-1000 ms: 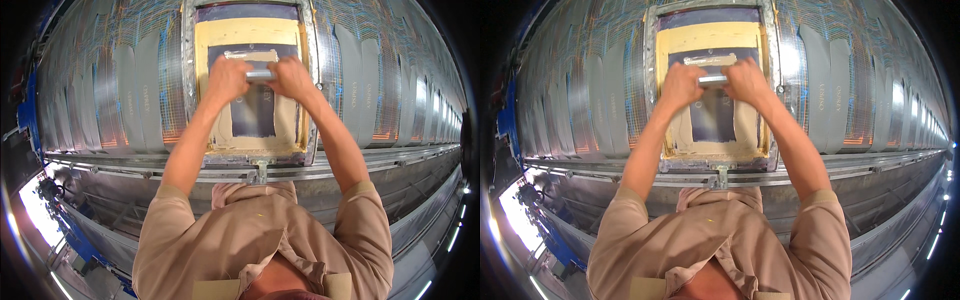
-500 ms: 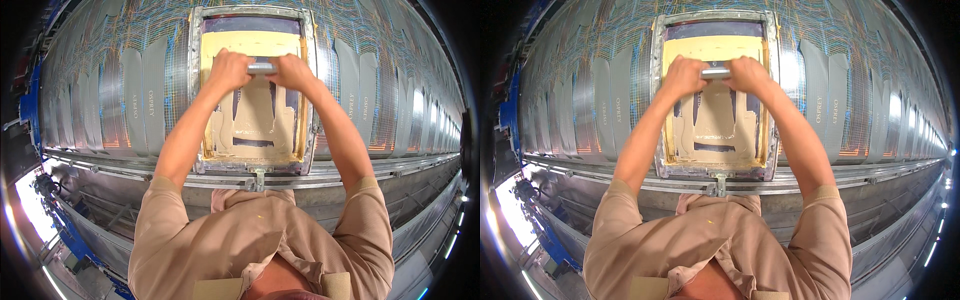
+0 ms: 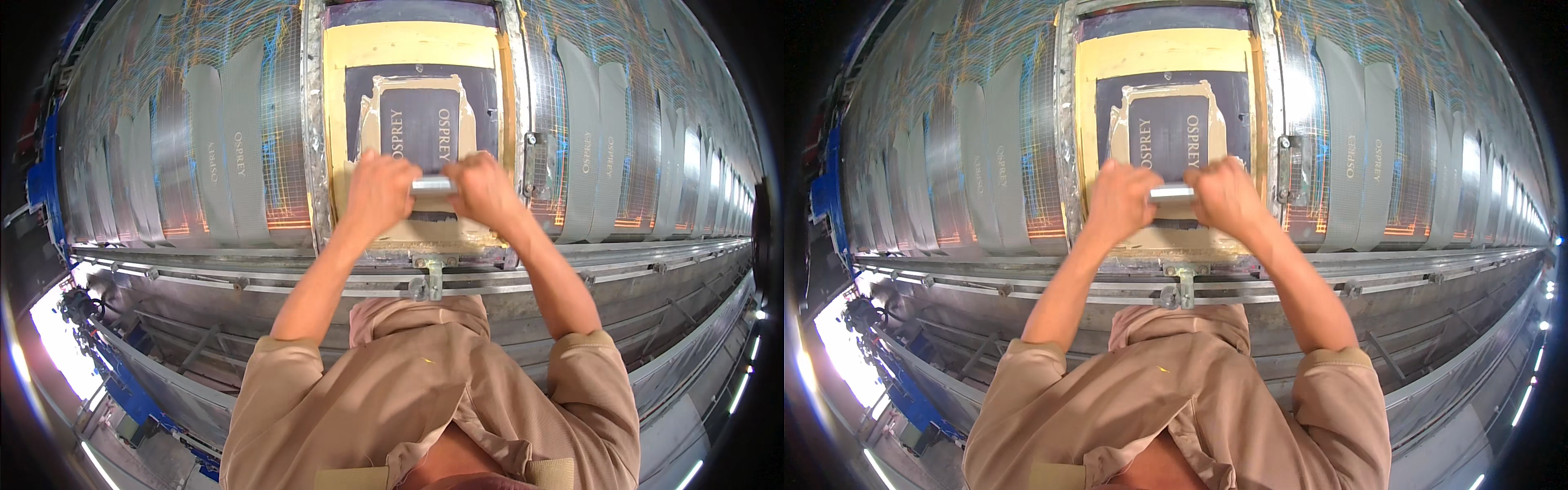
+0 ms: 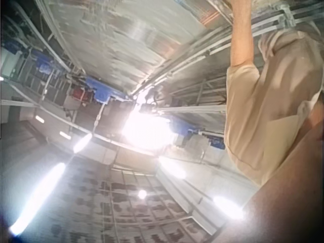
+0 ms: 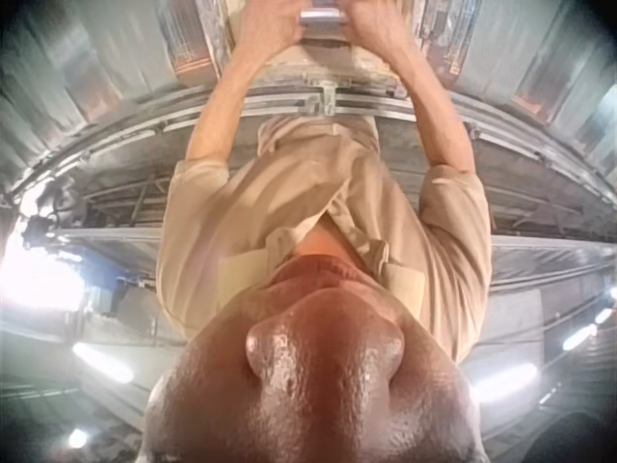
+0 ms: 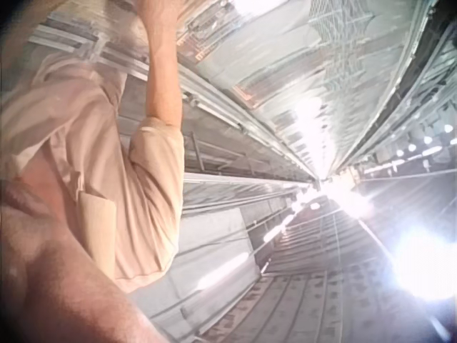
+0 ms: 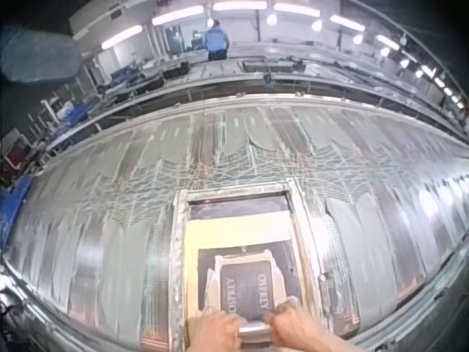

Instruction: The person uses a squeegee to spread ink across a screen printing frame mounted on a large curved surface. They repeatedly pull the squeegee down the screen to transfer ink onto the surface below, occasionally lifting the frame to check the progress.

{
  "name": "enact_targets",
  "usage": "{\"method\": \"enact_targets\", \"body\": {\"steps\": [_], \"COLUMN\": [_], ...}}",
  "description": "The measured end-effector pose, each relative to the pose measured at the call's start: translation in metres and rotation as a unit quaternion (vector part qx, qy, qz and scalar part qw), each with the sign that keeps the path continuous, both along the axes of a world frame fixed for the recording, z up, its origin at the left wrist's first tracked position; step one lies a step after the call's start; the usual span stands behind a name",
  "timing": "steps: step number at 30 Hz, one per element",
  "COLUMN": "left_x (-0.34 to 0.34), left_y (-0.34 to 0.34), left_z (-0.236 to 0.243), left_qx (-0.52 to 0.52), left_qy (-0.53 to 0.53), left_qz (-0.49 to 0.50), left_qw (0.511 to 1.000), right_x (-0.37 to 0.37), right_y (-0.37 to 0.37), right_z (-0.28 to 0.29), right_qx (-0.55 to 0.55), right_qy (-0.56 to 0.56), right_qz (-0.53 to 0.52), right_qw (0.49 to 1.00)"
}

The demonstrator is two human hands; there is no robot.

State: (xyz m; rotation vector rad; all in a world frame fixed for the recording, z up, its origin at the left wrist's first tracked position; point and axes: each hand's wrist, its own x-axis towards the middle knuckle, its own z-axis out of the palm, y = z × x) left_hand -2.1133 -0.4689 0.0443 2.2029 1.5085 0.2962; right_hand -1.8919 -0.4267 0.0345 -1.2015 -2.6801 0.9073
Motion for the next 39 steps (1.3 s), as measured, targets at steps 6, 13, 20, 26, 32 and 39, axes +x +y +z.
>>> {"method": "enact_targets", "body": {"steps": [6,13,20,26,32,39], "left_x": [0.001,-0.016,-0.017,-0.013,-0.001,0.002], "left_y": [-0.012,0.143,0.165,0.145,-0.004,-0.043], "left_z": [0.007,-0.007,-0.015,-0.022,-0.006,0.016], "left_qx": [0.002,0.047,0.017,0.094,0.040,0.048], "left_qy": [0.023,0.045,0.031,-0.010,-0.008,0.007], "left_qz": [-0.019,0.003,0.027,0.028,0.016,0.028], "left_qw": [1.000,0.998,0.999,0.995,0.999,0.998], "right_x": [0.003,-0.021,-0.030,-0.023,-0.004,0.032], "right_y": [-0.018,0.138,0.164,0.135,0.001,-0.003], "right_z": [0.014,0.003,0.004,-0.003,0.002,0.032], "right_qx": [0.037,0.021,-0.055,0.006,0.002,0.110], "right_qy": [0.010,-0.017,-0.027,0.018,-0.019,0.128], "right_qz": [-0.011,-0.036,-0.051,-0.049,0.003,-0.215], "right_qw": [0.999,0.999,0.997,0.999,1.000,0.962]}}
